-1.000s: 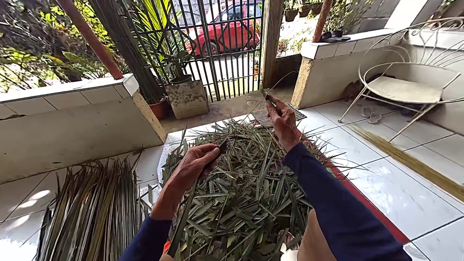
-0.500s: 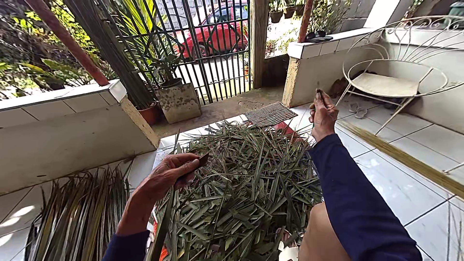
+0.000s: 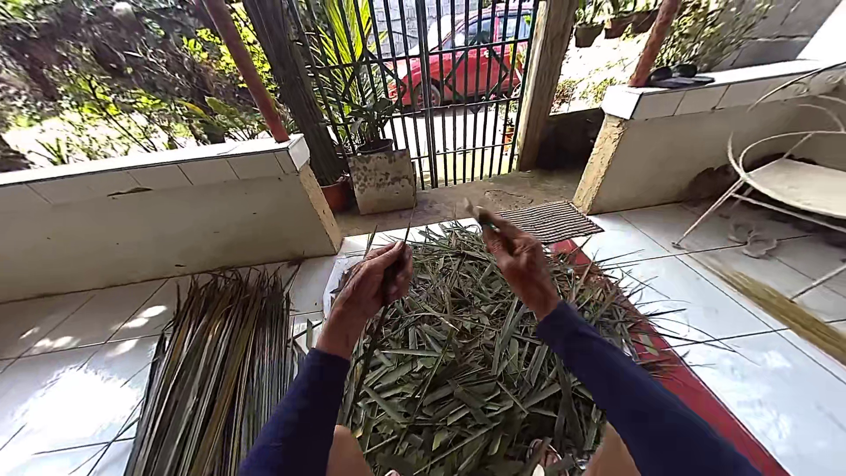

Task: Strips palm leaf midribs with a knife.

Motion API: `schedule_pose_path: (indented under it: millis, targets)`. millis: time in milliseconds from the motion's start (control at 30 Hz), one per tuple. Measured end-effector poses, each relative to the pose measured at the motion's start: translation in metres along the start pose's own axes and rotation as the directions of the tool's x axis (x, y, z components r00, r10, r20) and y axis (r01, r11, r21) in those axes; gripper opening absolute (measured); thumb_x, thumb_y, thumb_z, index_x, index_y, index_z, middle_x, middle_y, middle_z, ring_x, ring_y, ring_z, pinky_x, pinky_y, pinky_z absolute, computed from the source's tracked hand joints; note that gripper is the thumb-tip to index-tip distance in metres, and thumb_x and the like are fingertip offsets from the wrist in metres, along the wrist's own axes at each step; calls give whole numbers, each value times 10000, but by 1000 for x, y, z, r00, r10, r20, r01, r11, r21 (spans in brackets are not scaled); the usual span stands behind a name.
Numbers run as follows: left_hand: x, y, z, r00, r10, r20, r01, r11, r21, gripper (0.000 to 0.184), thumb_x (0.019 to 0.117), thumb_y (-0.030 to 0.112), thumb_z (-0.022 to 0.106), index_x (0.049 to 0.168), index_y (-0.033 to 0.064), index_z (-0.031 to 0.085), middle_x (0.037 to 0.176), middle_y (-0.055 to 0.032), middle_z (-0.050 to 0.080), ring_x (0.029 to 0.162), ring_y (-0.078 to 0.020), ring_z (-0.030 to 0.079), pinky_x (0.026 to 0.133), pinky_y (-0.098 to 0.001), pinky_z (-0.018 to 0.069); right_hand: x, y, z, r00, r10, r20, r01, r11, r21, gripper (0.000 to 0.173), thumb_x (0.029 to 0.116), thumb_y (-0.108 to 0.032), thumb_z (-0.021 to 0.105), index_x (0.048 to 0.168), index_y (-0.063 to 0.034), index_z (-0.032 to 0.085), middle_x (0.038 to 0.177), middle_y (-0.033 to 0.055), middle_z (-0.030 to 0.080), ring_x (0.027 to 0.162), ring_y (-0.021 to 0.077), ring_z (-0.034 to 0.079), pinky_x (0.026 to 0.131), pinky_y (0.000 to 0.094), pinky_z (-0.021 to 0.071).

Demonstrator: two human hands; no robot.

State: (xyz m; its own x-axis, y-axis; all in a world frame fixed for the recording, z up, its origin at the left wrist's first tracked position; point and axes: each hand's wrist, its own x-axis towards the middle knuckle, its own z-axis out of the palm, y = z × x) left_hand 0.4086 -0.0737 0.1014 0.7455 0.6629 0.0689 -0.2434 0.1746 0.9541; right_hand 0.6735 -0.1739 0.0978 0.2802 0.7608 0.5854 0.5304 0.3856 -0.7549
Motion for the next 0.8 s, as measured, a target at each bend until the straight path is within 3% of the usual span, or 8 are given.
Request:
schedule_pose_path:
  millis: [100, 233, 533, 700, 800]
  targets:
    - [8, -9, 16, 995, -67, 78, 69, 998, -13, 398, 1127, 349, 290, 947, 117, 559, 670, 28, 470, 457, -41, 389, 409, -165, 334, -5, -11, 30, 994, -54, 91, 57, 998, -28, 364, 1057, -302, 587, 1416, -323, 639, 1178, -37, 730, 892, 89, 687, 784, 372, 583]
    - [10, -14, 25, 983, -98, 158, 108, 993, -53, 376, 1121, 322, 315, 941, 107, 565, 648, 31, 457, 447, -40, 382, 396, -164, 314, -5, -6, 39, 988, -97, 117, 101, 994, -30, 352, 1059, -331, 584, 1402, -303, 655, 1265, -65, 712, 1036, 61, 689, 897, 347, 577]
    - [12, -16, 29, 976, -117, 184, 126, 991, -38, 372, 1127, 327, 339, 949, 99, 573, 645, 32, 442, 445, -37, 368, 392, -162, 300, -7, -3, 32, 996, -69, 64, 76, 989, -128, 330, 1053, -363, 586, 1363, -309, 684, 1194, -64, 733, 993, 80, 697, 848, 390, 583]
    - [12, -16, 35, 971, -130, 199, 137, 990, -26, 362, 1123, 315, 353, 938, 98, 576, 640, 33, 440, 433, -37, 354, 381, -164, 288, -1, -8, 23, 998, -63, 2, 63, 992, -110, 337, 1054, -328, 595, 1376, -279, 678, 1199, -37, 732, 954, 88, 696, 819, 363, 580]
    - [12, -17, 38, 968, -142, 208, 147, 989, -9, 358, 1119, 307, 363, 930, 95, 579, 626, 35, 433, 427, -36, 350, 378, -165, 287, 4, -10, 10, 999, -32, -29, 29, 995, -93, 335, 1061, -322, 585, 1381, -275, 674, 1159, -22, 735, 804, 102, 668, 685, 352, 551]
